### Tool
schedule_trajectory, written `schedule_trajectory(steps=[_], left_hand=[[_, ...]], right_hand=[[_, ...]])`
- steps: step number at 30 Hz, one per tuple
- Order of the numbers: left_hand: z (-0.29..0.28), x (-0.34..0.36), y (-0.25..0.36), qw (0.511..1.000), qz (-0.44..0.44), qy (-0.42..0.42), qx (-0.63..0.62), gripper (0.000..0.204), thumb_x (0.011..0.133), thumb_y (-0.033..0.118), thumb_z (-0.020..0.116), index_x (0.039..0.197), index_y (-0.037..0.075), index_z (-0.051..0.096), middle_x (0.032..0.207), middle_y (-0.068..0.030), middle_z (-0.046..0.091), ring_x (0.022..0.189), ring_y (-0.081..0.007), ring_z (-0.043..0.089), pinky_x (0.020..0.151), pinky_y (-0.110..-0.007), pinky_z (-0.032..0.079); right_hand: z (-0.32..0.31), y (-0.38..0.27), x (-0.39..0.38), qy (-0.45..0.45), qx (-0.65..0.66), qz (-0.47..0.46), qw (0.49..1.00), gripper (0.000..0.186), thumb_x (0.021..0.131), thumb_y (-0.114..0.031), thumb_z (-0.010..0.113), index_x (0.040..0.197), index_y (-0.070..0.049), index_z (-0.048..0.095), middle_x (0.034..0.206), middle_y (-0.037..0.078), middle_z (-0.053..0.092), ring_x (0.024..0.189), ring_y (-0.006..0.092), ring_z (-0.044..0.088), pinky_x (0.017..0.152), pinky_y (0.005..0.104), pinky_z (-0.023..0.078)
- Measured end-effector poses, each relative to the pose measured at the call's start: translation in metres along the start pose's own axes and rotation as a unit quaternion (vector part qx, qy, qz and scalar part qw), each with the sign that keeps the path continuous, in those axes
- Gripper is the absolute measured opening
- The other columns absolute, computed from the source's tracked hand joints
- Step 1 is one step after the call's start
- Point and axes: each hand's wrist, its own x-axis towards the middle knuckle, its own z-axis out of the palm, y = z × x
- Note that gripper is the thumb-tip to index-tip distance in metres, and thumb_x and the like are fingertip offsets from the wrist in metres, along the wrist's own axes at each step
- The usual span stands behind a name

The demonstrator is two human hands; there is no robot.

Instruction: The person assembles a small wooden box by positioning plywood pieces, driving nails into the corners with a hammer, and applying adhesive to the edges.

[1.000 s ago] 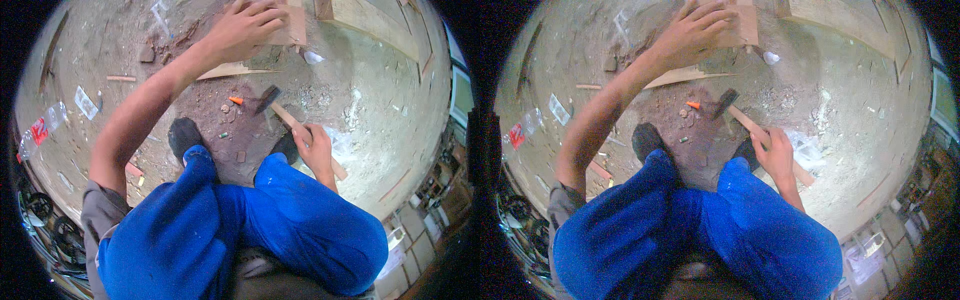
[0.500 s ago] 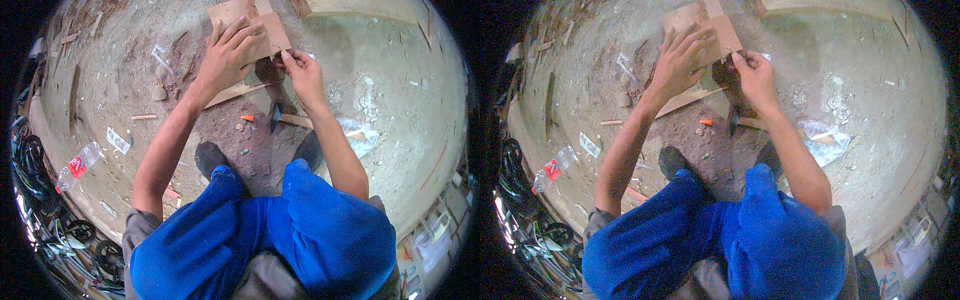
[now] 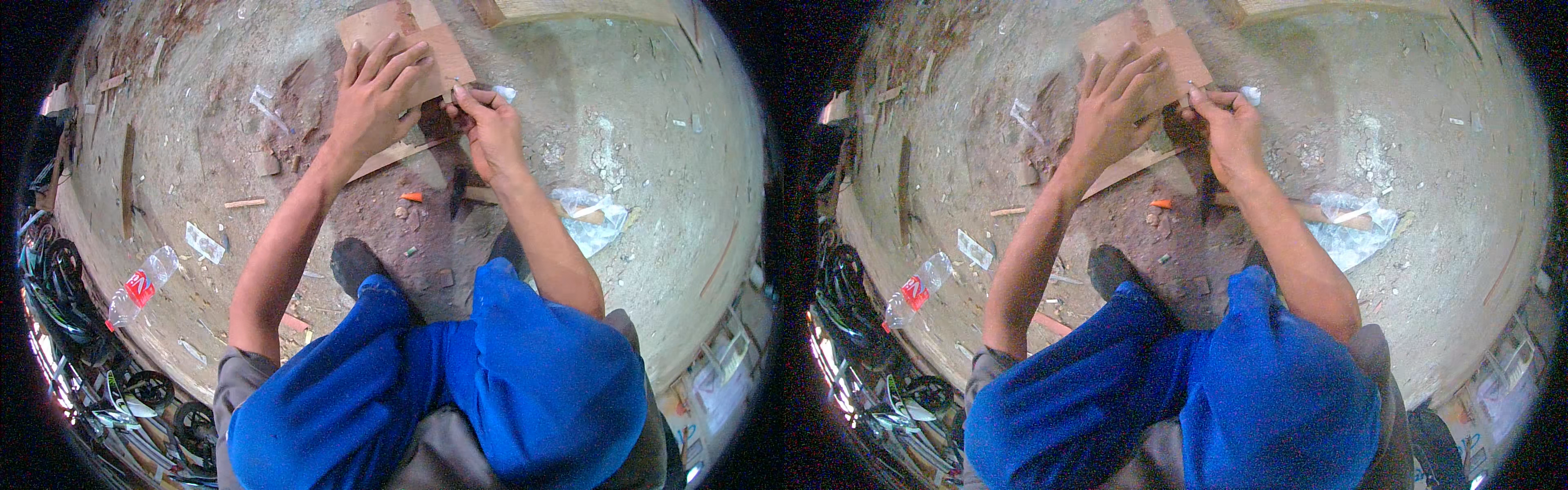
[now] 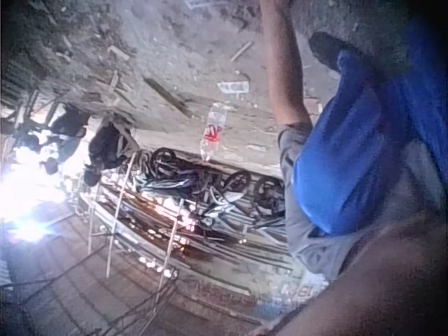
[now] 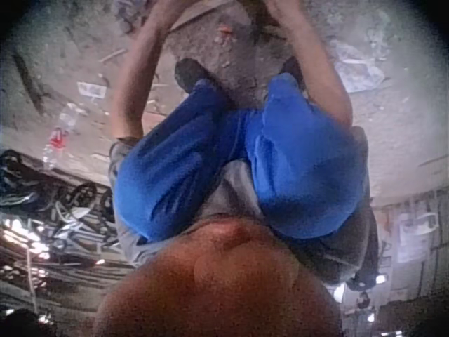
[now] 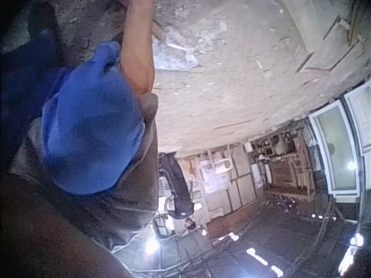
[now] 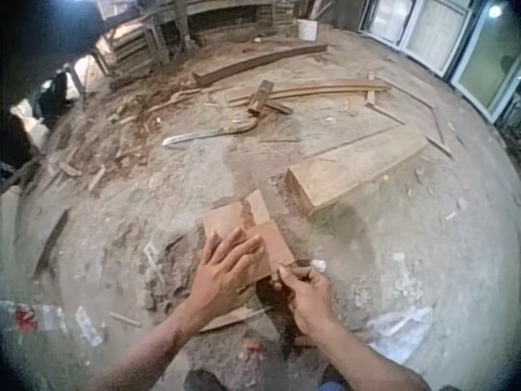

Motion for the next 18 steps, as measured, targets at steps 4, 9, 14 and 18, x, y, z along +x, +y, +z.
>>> schedule_trajectory(steps=[4, 9, 14, 18], left_hand=[[0.001, 0.001, 0.000, 1.000, 0.002, -0.002, 0.001, 0.067, 0.071, 0.024, 0.080, 0.135, 0.023, 0.059, 0.152, 0.0063, 0.048, 0.144, -0.0248, 0.040, 0.121, -0.058, 0.026], [0.004, -0.002, -0.003, 1.000, 0.007, 0.008, 0.014, 0.068, 0.070, 0.025, 0.080, 0.135, 0.024, 0.060, 0.152, 0.0066, 0.048, 0.144, -0.0242, 0.041, 0.120, -0.058, 0.026], [0.004, -0.001, 0.000, 1.000, 0.013, 0.013, 0.017, 0.069, 0.070, 0.026, 0.080, 0.135, 0.024, 0.059, 0.151, 0.0066, 0.049, 0.144, -0.0239, 0.041, 0.119, -0.058, 0.027], [0.004, 0.000, 0.003, 1.000, 0.012, -0.002, 0.029, 0.072, 0.069, 0.026, 0.081, 0.136, 0.024, 0.059, 0.151, 0.0066, 0.049, 0.145, -0.0239, 0.039, 0.120, -0.058, 0.026]], right_hand=[[0.001, -0.005, -0.002, 0.018, 0.029, 0.034, 0.999, 0.019, 0.091, -0.007, 0.075, 0.099, 0.001, 0.060, 0.092, 0.012, 0.071, 0.079, 0.0175, 0.068, 0.074, 0.0296, 0.054], [0.012, -0.011, -0.011, 0.030, 0.019, 0.049, 0.998, 0.019, 0.094, -0.008, 0.073, 0.103, 0.002, 0.060, 0.094, 0.012, 0.070, 0.082, 0.0180, 0.068, 0.077, 0.0287, 0.055], [0.006, -0.016, -0.011, -0.003, 0.012, 0.019, 1.000, 0.022, 0.091, -0.004, 0.073, 0.106, 0.008, 0.063, 0.091, 0.014, 0.071, 0.081, 0.0199, 0.069, 0.076, 0.0307, 0.055], [-0.009, -0.005, -0.013, 0.053, -0.075, -0.007, 0.996, 0.027, 0.091, -0.008, 0.074, 0.109, 0.011, 0.066, 0.094, 0.013, 0.072, 0.083, 0.0178, 0.068, 0.077, 0.0303, 0.054]])
